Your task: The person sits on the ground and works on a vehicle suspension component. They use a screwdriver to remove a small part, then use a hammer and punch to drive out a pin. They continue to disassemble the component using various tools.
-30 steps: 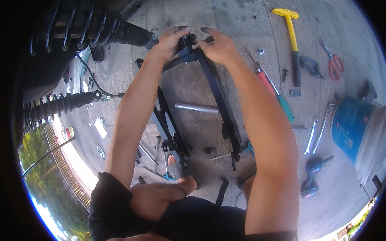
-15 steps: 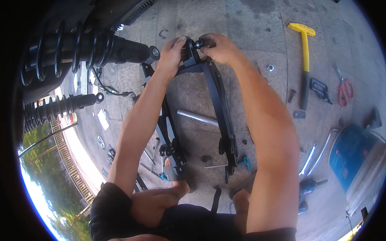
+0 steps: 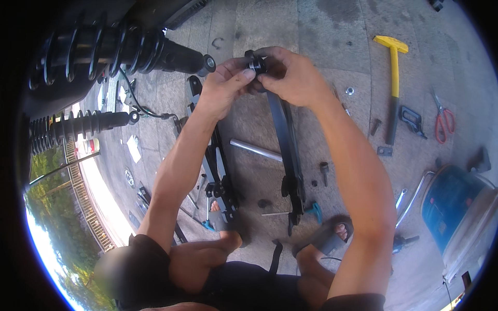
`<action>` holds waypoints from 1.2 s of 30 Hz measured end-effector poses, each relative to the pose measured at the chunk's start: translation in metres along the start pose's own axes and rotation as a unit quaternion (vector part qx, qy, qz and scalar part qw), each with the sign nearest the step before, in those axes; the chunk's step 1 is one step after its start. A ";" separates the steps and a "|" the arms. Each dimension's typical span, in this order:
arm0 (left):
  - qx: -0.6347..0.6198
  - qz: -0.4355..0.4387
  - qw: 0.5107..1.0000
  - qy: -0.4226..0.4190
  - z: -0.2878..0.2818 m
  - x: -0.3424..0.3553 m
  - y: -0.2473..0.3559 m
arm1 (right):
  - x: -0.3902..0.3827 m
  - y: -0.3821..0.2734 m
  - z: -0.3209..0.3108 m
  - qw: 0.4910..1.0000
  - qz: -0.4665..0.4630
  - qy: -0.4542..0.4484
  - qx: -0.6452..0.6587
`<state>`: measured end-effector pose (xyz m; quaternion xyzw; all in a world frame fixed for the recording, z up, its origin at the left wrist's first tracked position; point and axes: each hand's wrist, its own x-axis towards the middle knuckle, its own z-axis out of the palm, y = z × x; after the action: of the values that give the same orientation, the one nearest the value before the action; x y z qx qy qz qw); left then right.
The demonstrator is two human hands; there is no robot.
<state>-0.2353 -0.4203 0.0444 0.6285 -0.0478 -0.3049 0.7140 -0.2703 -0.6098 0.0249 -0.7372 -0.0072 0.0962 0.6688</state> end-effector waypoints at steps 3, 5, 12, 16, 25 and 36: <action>-0.034 -0.020 0.999 -0.011 0.006 -0.019 0.002 | -0.024 -0.015 0.001 0.998 -0.037 -0.007 -0.044; -0.036 -0.020 0.999 -0.011 0.012 -0.033 0.002 | -0.035 -0.026 0.003 0.992 -0.087 -0.004 -0.095; -0.159 0.047 0.986 0.011 0.053 -0.078 0.002 | -0.084 -0.064 0.020 0.960 -0.161 0.091 -0.212; -0.254 0.025 0.961 -0.108 0.062 -0.095 -0.001 | -0.130 -0.050 0.011 0.950 -0.168 0.125 -0.233; -0.242 -0.030 0.966 -0.083 0.021 -0.119 0.001 | -0.249 0.086 0.007 0.915 0.025 0.119 -0.386; -0.364 -0.109 0.914 -0.143 0.043 -0.125 -0.003 | -0.257 0.107 -0.042 0.805 0.171 0.216 -0.525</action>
<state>-0.3570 -0.3961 0.0896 0.2762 0.0331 -0.4637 0.8412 -0.5288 -0.6983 -0.0431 -0.9668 0.2139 0.0290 0.1368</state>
